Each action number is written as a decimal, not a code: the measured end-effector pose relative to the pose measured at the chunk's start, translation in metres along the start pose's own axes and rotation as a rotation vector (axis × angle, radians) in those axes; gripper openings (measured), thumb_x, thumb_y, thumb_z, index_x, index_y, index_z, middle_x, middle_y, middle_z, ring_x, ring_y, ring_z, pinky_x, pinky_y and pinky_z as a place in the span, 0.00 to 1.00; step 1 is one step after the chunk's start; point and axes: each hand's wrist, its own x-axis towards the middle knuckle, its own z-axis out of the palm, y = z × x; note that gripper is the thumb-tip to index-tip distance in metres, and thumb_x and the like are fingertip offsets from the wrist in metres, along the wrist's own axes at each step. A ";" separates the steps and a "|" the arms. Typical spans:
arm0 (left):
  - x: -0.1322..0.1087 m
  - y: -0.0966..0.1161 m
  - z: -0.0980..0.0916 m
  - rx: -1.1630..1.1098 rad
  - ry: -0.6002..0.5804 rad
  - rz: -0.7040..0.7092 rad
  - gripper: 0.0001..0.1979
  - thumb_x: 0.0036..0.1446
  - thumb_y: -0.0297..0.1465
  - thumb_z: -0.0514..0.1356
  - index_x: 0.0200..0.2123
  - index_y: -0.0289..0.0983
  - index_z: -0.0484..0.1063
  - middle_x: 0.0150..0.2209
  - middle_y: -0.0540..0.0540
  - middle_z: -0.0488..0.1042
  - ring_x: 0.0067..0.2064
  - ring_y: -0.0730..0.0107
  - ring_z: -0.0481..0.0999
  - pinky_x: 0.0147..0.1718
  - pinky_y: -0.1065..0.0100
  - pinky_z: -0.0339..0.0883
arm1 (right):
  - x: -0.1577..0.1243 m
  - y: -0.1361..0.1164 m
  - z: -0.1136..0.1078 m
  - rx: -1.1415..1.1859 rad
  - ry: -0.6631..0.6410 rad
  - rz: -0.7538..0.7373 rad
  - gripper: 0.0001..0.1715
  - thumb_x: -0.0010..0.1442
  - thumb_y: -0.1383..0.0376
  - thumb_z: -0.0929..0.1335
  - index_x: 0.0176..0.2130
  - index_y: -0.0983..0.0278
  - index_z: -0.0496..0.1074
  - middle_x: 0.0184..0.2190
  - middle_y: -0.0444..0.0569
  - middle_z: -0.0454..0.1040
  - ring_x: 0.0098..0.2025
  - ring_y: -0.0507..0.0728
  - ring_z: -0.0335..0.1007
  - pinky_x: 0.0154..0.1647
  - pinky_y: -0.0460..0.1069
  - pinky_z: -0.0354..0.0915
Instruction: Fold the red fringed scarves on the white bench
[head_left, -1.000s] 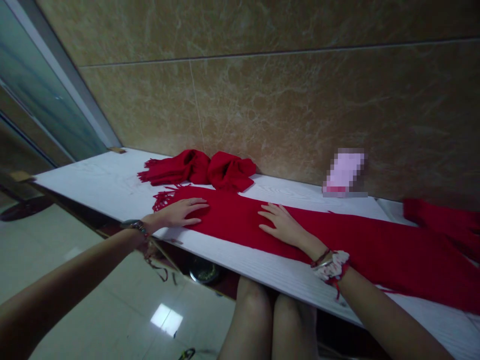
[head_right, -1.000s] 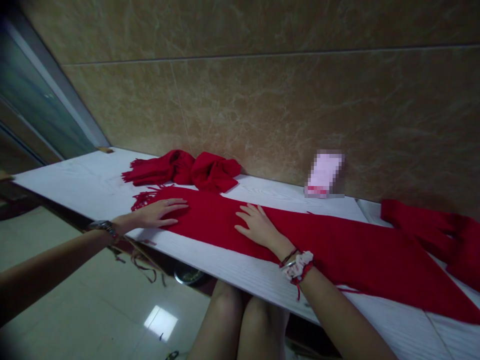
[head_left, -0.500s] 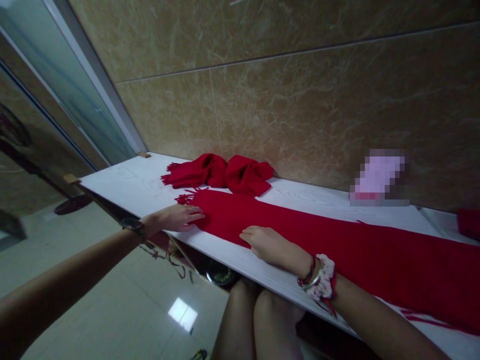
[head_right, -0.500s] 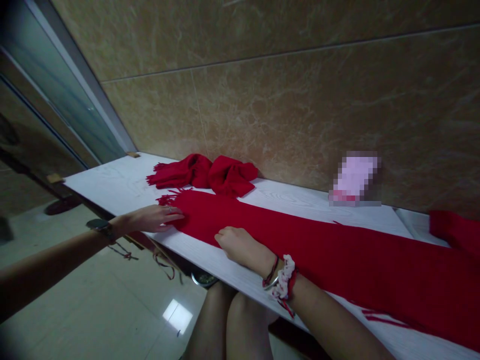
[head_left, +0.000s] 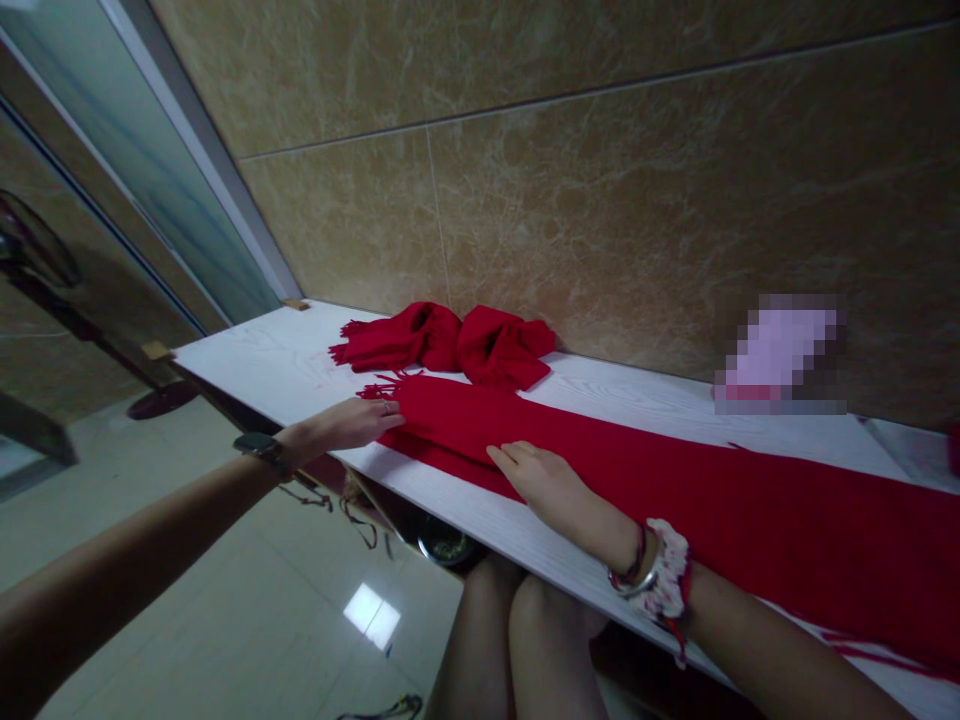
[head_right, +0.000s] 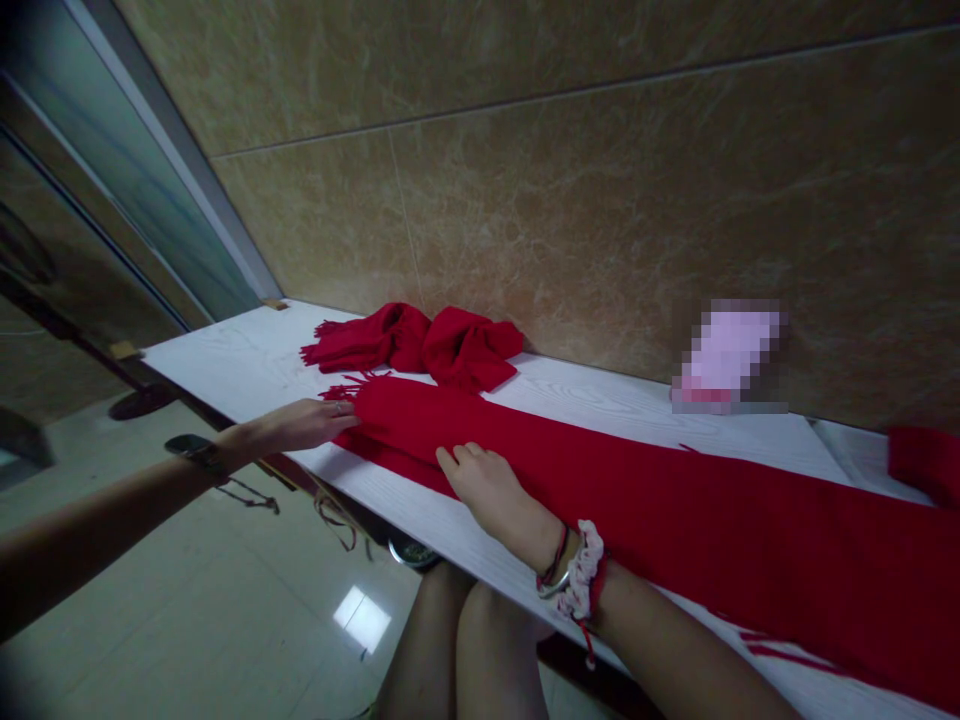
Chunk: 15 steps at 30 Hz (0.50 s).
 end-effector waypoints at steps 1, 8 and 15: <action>-0.001 0.000 0.000 0.006 -0.012 -0.003 0.17 0.54 0.18 0.47 0.42 0.36 0.69 0.40 0.42 0.72 0.38 0.67 0.73 0.34 0.71 0.66 | 0.001 -0.001 -0.001 -0.042 -0.003 0.029 0.22 0.57 0.77 0.58 0.51 0.69 0.62 0.45 0.60 0.70 0.47 0.59 0.66 0.44 0.52 0.64; -0.007 0.004 0.000 0.026 -0.074 -0.029 0.18 0.54 0.17 0.46 0.42 0.36 0.69 0.40 0.42 0.73 0.39 0.68 0.73 0.36 0.71 0.66 | -0.001 0.001 -0.004 0.040 -0.047 -0.023 0.18 0.57 0.78 0.59 0.44 0.68 0.69 0.41 0.55 0.74 0.44 0.56 0.70 0.44 0.49 0.64; -0.009 0.005 0.001 -0.032 -0.092 0.022 0.15 0.51 0.17 0.48 0.37 0.35 0.70 0.38 0.42 0.73 0.39 0.68 0.73 0.36 0.71 0.65 | -0.004 0.003 0.006 0.125 -0.069 -0.152 0.17 0.56 0.77 0.60 0.42 0.67 0.70 0.40 0.54 0.74 0.45 0.55 0.69 0.46 0.48 0.62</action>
